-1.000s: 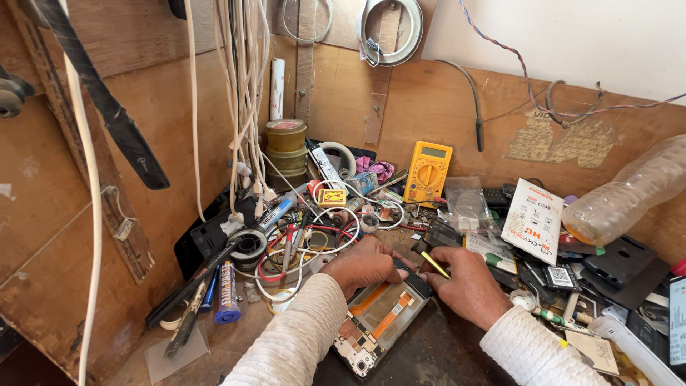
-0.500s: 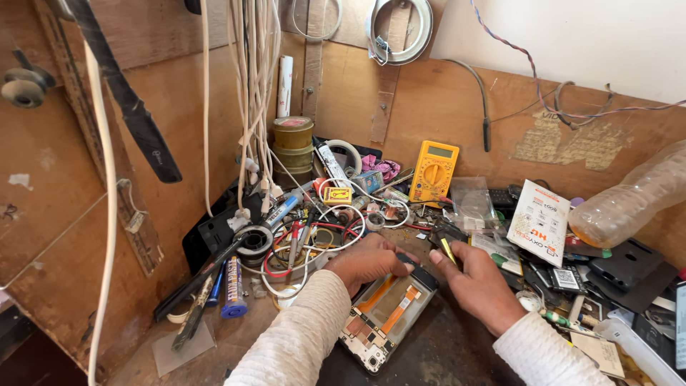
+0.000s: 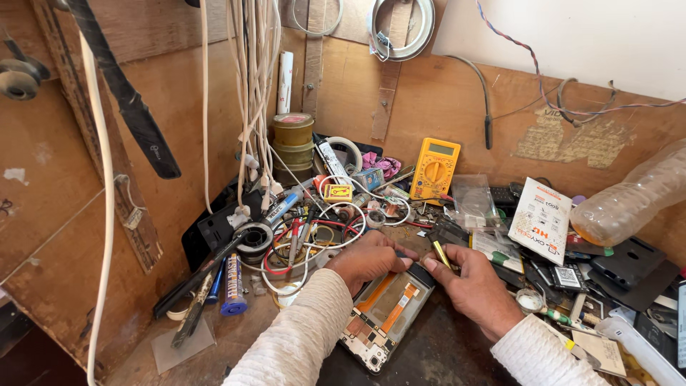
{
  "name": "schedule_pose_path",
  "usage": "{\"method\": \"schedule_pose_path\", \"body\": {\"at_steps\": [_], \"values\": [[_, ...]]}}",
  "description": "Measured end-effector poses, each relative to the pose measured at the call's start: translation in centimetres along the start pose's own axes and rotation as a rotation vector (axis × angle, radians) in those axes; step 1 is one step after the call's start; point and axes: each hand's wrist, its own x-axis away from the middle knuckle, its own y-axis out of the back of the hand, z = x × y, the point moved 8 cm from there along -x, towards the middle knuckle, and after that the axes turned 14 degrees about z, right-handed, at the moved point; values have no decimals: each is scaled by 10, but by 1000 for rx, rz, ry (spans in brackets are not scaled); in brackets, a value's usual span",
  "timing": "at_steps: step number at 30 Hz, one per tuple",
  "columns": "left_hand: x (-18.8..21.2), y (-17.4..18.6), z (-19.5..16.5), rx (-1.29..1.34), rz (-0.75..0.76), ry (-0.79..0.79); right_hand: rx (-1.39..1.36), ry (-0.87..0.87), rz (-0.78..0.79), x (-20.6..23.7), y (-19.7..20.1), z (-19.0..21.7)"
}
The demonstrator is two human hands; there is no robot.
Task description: The person uses a small screwdriver to pry and adjust components on a disassembled mobile phone chassis. They then apply a small amount of adhesive from a tube to the phone's frame and continue to manipulate internal parts with the screwdriver.
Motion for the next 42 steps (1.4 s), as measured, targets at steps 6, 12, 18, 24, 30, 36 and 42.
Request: {"method": "schedule_pose_path", "body": {"at_steps": [6,12,18,24,30,36,42], "values": [[0,-2,-3,-49,16,20,18,34,4,-1,-2,5],[-4,-5,0,-56,58,14,110,-2,-20,1,-1,6],[-4,-5,-2,-69,50,-2,171,-9,-23,1,1,6],[-1,-5,-3,-128,45,20,-16,-55,-63,2,6,-12],[-2,-7,-3,-69,78,-4,-103,-155,-26,3,5,-25],[-2,-6,-3,-87,69,5,59,20,-42,1,4,-2],[-2,-8,-4,-72,85,-6,142,10,-35,-2,3,2]]}}
